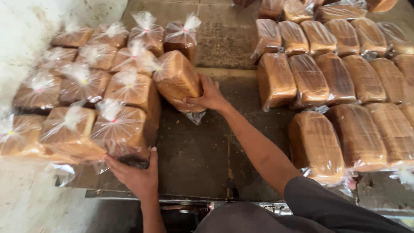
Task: The person organizes numerous packaged loaves of bread on a metal surface, moving them from one side to another to create neat stacks.
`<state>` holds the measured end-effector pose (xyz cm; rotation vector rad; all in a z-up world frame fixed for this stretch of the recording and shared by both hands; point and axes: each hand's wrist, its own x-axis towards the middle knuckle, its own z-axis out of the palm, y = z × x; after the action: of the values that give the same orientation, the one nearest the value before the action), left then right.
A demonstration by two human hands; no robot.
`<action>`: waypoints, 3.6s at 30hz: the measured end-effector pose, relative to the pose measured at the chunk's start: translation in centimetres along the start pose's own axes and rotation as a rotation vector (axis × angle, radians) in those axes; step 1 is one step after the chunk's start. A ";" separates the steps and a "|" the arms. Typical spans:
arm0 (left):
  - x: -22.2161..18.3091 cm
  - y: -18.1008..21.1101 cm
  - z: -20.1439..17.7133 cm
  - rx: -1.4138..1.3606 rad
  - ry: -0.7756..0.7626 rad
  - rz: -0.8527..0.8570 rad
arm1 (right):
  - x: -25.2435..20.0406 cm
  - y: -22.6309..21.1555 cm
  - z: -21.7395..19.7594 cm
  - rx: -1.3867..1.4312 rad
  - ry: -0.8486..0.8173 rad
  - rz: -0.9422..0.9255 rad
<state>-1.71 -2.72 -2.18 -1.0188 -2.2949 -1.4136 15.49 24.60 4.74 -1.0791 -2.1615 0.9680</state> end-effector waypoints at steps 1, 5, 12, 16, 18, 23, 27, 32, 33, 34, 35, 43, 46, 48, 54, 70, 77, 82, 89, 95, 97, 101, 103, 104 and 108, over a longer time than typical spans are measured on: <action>-0.1 0.1 0.0 -0.012 -0.002 -0.004 | 0.1 0.3 0.2 -0.134 0.091 -0.063; -0.2 0.4 -0.4 0.003 -0.021 -0.025 | 0.8 1.9 1.7 0.182 0.073 -0.124; -0.5 -0.8 0.2 -0.014 -0.013 0.058 | 0.6 -0.7 3.3 -0.134 0.295 -0.081; -0.6 -1.2 0.3 -0.009 -0.009 0.070 | 0.7 0.2 -6.5 -0.457 -0.132 -0.122; -0.6 -1.1 0.7 -0.023 -0.014 0.060 | 0.5 2.1 -10.9 -0.339 0.243 0.055; -0.8 -1.5 0.6 -0.025 -0.026 -0.002 | -1.3 10.3 -17.1 -0.892 0.632 0.343; -0.8 -1.8 0.8 0.017 -0.023 0.019 | -2.8 11.0 -14.7 -0.954 0.442 0.265; -0.7 -1.1 -0.1 -0.052 -0.061 -0.007 | -3.5 7.8 -14.8 -0.654 0.434 0.339; -0.7 -0.8 -0.2 -0.041 -0.057 -0.016 | -3.8 7.4 -14.7 -0.645 0.438 0.307; -0.7 -0.5 -0.4 -0.088 -0.061 -0.027 | -4.1 6.8 -14.1 -0.642 0.424 0.301; -0.6 0.0 -0.4 -0.148 -0.065 -0.033 | -4.4 6.1 -14.4 -0.560 0.378 0.222; -0.2 0.8 -0.9 -0.097 -0.062 -0.032 | -8.6 -4.1 -9.0 0.604 0.177 -0.366; -0.8 1.4 -0.9 -0.067 -0.003 0.011 | -9.1 -4.7 -3.2 0.472 0.082 -0.332; -2.0 2.5 -1.0 -0.033 0.042 0.059 | -9.8 -4.4 0.8 0.096 0.139 -0.414; -4.2 9.2 -0.4 -0.247 -0.102 0.252 | -13.3 -4.6 0.5 -0.033 0.239 -0.181; 0.3 11.2 0.6 -0.213 -0.581 0.194 | -27.9 -0.1 -15.7 -0.594 0.418 0.364; -0.9 11.2 -6.7 -0.322 -0.118 0.110 | -22.9 -6.2 -11.6 0.345 0.253 -0.345; -1.9 11.2 -7.3 -0.507 -0.145 0.076 | -15.1 -7.3 -1.9 0.226 0.047 -0.604; -4.3 10.9 -2.4 -0.445 -0.330 -0.068 | -15.6 -7.0 -1.3 0.544 -0.150 -0.404; -4.2 8.8 1.3 -0.298 -0.085 0.067 | -17.3 -4.7 -10.8 -0.255 0.307 -0.493; -4.3 8.4 1.7 -0.263 -0.053 0.134 | -18.5 -2.5 -15.9 -0.350 0.541 -0.379; -4.0 8.4 1.3 -0.100 -0.007 0.252 | -18.8 3.2 -22.5 -0.348 0.799 -0.137; -4.6 8.6 0.5 -0.132 0.005 0.275 | -16.6 7.0 -23.8 -0.677 0.896 -0.213; -5.1 9.0 0.1 -0.207 -0.052 0.215 | -15.5 8.7 -23.8 -0.679 0.912 -0.229; -5.4 12.6 0.3 -0.363 -0.118 0.380 | -11.6 11.6 -23.3 -0.647 0.919 -0.044</action>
<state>10.76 -1.20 3.27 -1.5825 -1.8128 -1.6653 43.56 28.25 8.01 -1.3771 -1.6733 -0.3008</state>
